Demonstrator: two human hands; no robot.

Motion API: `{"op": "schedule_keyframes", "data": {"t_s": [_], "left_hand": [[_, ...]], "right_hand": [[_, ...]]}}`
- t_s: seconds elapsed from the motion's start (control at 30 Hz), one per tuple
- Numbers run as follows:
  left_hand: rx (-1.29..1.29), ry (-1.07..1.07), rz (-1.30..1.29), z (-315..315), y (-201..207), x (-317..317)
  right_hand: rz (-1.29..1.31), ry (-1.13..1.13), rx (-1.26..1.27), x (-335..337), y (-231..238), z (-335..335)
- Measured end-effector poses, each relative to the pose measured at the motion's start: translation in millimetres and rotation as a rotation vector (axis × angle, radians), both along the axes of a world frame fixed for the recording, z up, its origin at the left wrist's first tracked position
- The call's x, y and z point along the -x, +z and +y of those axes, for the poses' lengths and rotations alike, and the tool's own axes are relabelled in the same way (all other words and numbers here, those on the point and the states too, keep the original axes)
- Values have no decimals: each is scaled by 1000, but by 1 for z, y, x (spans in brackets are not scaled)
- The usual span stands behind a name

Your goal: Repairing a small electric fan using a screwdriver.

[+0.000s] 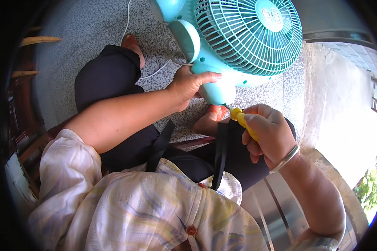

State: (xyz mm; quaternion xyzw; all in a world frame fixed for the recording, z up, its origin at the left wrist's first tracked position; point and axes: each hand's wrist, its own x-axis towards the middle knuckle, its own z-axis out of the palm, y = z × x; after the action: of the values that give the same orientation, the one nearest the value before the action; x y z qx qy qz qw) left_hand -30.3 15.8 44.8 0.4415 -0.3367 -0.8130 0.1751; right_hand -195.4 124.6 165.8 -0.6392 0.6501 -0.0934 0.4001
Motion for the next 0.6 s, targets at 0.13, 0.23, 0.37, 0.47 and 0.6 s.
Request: {"op": "schedule_keyframes", "data": {"t_s": [0.13, 0.23, 0.37, 0.47, 0.6], "left_hand": [[-6, 13, -4, 1, -4, 5], [-28, 7, 11, 0, -3, 4], [9, 14, -12, 0, -2, 1], [2, -16, -37, 0, -3, 2], [6, 0, -9, 2, -4, 5]], "right_hand": [[381, 523, 137, -6, 13, -1], [355, 490, 150, -2, 15, -6], [-323, -423, -477, 1, 27, -13], [-397, -528, -368, -3, 12, -6], [-45, 171, 82, -3, 5, 4]]}}
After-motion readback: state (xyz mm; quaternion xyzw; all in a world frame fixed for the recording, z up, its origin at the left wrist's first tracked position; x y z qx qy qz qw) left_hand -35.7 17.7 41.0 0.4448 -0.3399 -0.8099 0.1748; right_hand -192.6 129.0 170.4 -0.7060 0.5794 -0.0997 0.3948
